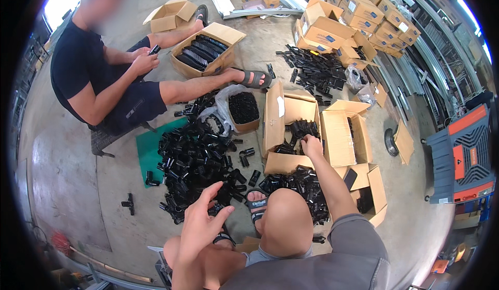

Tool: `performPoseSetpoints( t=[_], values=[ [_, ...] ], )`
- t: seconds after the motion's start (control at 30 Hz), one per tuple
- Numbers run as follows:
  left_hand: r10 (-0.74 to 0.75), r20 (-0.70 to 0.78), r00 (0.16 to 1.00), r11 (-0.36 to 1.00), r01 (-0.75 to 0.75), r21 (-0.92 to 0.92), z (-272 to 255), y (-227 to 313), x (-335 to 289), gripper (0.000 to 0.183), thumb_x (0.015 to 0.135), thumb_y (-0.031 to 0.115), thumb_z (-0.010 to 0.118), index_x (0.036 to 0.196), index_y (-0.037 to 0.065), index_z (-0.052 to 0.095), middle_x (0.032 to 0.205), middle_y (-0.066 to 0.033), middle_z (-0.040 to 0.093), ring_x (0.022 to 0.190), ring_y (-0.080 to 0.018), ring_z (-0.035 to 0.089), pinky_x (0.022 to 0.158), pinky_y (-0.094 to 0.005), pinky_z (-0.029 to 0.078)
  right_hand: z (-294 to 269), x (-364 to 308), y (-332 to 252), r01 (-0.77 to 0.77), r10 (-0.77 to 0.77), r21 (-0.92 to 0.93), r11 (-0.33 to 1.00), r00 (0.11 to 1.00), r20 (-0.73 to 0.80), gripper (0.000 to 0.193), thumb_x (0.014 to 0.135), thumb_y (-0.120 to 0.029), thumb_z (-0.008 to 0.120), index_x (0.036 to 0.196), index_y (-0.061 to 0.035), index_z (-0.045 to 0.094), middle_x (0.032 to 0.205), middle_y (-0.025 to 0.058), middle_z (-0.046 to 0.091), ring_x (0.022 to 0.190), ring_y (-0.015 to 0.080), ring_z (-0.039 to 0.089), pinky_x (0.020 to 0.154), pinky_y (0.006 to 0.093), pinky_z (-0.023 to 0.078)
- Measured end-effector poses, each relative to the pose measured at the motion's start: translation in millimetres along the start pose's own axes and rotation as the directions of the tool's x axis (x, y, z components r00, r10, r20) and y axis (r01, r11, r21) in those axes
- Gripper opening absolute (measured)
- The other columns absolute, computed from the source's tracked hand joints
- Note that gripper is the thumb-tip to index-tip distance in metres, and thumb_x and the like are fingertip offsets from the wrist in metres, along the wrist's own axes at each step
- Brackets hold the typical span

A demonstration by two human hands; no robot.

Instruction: The person sorts black plastic connectors by hand, picking them from a pile on the floor and placing them into various cardboard boxes.

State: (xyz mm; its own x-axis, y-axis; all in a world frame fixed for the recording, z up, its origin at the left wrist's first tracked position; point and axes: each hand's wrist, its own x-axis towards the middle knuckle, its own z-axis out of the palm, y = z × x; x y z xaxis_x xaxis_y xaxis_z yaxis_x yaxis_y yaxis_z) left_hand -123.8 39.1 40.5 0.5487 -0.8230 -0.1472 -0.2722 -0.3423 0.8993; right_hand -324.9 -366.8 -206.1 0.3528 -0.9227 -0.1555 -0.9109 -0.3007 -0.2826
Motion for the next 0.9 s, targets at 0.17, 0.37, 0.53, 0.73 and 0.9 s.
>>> performPoseSetpoints(
  t=[0.17, 0.37, 0.53, 0.73, 0.9],
  values=[
    [-0.023, 0.006, 1.0, 0.997, 0.023, 0.074, 1, 0, 7, 0.059, 0.084, 0.021, 0.078, 0.136, 0.008, 0.055, 0.125, -0.0189, 0.066, 0.105, -0.035, 0.07, 0.088, -0.0383, 0.057, 34, 21, -26, 0.051, -0.059, -0.125, 0.991, 0.996, -0.061, 0.025, 0.087, -0.029, 0.072, 0.105, -0.0108, 0.067, 0.107, 0.0121, 0.067, 0.101, 0.033, 0.066, 0.086, 0.0456, 0.056],
    [-0.065, 0.016, 0.998, 0.99, 0.063, 0.127, 3, 2, 13, 0.058, 0.082, 0.021, 0.079, 0.134, 0.008, 0.057, 0.12, -0.0204, 0.067, 0.096, -0.0344, 0.07, 0.085, -0.0375, 0.056, 56, 24, -20, 0.079, -0.123, -0.301, 0.95, 0.984, -0.128, 0.021, 0.086, -0.026, 0.071, 0.097, -0.0075, 0.069, 0.105, 0.011, 0.062, 0.104, 0.0303, 0.063, 0.084, 0.043, 0.056],
    [0.051, -0.023, 0.998, 0.983, -0.046, 0.178, 5, -7, 14, 0.057, 0.081, 0.02, 0.079, 0.132, 0.006, 0.059, 0.123, -0.0202, 0.066, 0.098, -0.0342, 0.069, 0.083, -0.0368, 0.056, 36, 13, -27, 0.03, 0.046, 0.286, 0.958, 0.966, -0.255, 0.029, 0.085, -0.029, 0.073, 0.093, -0.0016, 0.07, 0.096, 0.0162, 0.066, 0.091, 0.0314, 0.066, 0.08, 0.042, 0.053],
    [0.045, 0.021, 0.999, 0.986, -0.048, 0.162, 4, 2, 14, 0.062, 0.081, 0.018, 0.08, 0.137, 0.006, 0.055, 0.128, -0.0195, 0.064, 0.107, -0.0344, 0.067, 0.089, -0.0386, 0.055, -63, -40, -58, 0.037, -0.016, 0.797, 0.603, 0.999, -0.034, 0.02, 0.089, -0.02, 0.072, 0.08, -0.0046, 0.064, 0.072, -0.0021, 0.06, 0.066, 0.0057, 0.052, 0.062, 0.0238, 0.042],
    [0.284, -0.06, 0.957, 0.95, -0.273, 0.15, 13, 1, 13, 0.076, 0.079, 0.014, 0.082, 0.146, 0.004, 0.047, 0.139, -0.0209, 0.056, 0.119, -0.032, 0.063, 0.092, -0.0365, 0.055, -164, -117, -137, 0.291, -0.506, 0.826, 0.483, 0.862, -0.008, 0.016, 0.086, -0.012, 0.075, 0.081, -0.001, 0.064, 0.072, -0.0031, 0.06, 0.063, 0.0044, 0.05, 0.059, 0.0236, 0.041]
  ],
)
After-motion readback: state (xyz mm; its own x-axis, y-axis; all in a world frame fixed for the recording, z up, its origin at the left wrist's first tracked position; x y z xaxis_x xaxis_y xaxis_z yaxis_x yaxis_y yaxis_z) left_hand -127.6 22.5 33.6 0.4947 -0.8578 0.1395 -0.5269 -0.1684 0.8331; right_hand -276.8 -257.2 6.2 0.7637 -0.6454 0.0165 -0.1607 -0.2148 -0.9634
